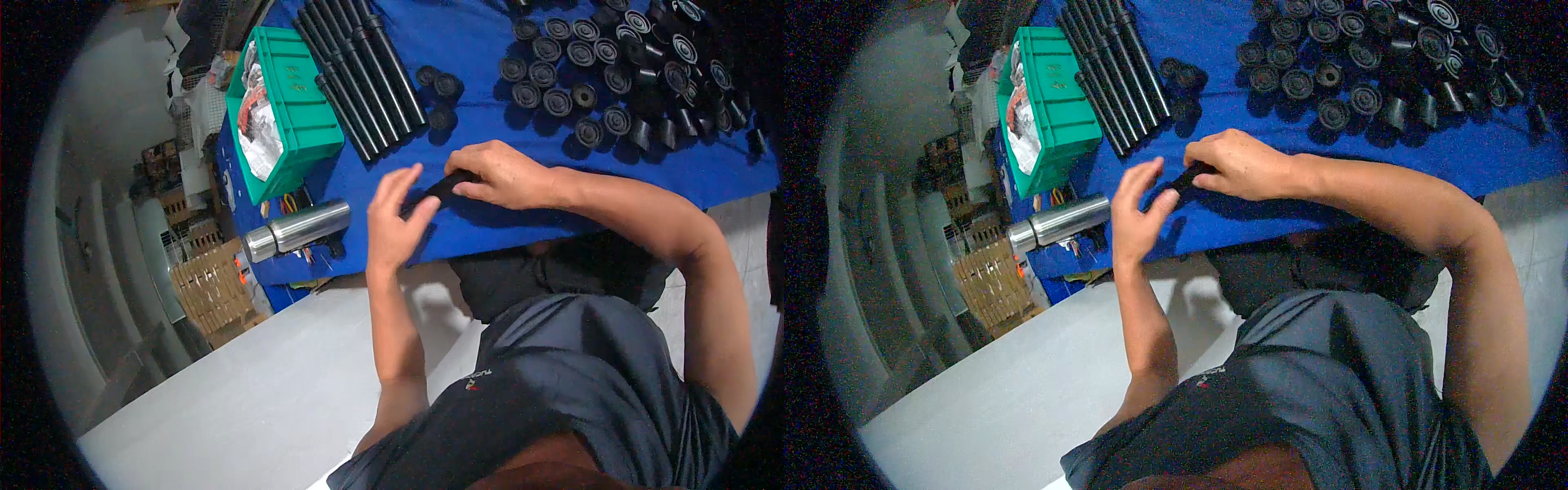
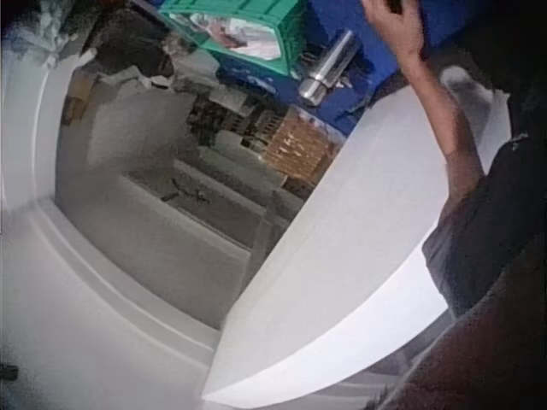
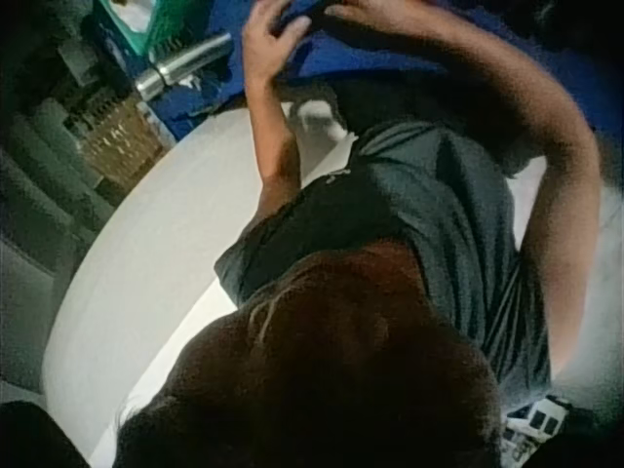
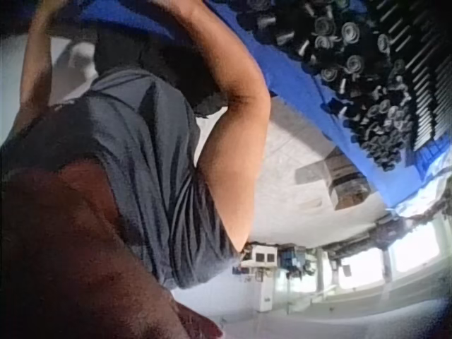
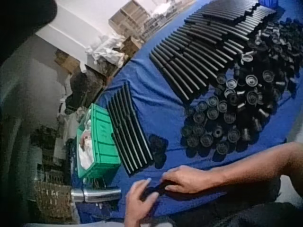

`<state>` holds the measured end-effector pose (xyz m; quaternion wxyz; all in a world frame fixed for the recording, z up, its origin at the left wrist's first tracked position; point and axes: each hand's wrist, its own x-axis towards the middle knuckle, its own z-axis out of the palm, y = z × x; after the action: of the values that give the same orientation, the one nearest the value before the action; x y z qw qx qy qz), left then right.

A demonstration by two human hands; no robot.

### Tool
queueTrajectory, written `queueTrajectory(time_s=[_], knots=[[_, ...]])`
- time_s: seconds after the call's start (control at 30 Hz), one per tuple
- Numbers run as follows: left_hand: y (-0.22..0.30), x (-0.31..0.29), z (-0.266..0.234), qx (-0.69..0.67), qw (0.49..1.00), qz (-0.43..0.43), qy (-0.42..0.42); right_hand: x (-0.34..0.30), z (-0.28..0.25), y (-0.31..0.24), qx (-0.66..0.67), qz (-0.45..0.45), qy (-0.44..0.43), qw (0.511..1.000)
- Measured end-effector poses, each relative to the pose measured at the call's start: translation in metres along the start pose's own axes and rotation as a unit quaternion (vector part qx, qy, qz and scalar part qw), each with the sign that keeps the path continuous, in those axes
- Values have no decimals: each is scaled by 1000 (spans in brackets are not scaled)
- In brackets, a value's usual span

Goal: Manually assemble black plastic tubes with end caps and sort them on a table.

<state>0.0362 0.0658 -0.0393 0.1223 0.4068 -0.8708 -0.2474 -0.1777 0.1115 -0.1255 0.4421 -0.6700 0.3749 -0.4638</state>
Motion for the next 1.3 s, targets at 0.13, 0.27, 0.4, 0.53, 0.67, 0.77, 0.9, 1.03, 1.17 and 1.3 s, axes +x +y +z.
queueTrajectory(time_s=[0.13, 0.27, 0.4, 0.53, 0.67, 0.77, 0.9, 1.03, 1.17, 1.3], knots=[[1, 41, 10, 5, 993, -37, 113, 2, 3, 1, -32, -18, 43, 998], [16, 75, 30, 49, 994, 49, 85, 0, 3, -1, -32, 0, 47, 998], [7, 82, 36, 63, 995, 53, 59, 2, 4, 1, -8, 8, 32, 999], [3, 81, 39, 23, 998, 38, 49, 3, 1, -6, -5, 8, 28, 1000], [11, 67, 28, 52, 984, 58, 159, 3, -3, -6, 16, 40, 30, 999], [18, 46, 13, -31, 992, 7, 118, 3, -1, -5, 53, 61, 48, 996], [24, 23, 23, -195, 973, -75, 92, 4, -3, -10, 66, 77, 49, 994], [23, 18, 30, -225, 965, -98, 90, 4, -6, -17, 101, 103, 23, 989], [24, 18, 34, -162, 977, -19, 139, 3, -3, -10, 89, 91, 5, 992], [16, 10, 38, -131, 979, -5, 158, 4, 1, -6, 150, 144, -10, 978]])
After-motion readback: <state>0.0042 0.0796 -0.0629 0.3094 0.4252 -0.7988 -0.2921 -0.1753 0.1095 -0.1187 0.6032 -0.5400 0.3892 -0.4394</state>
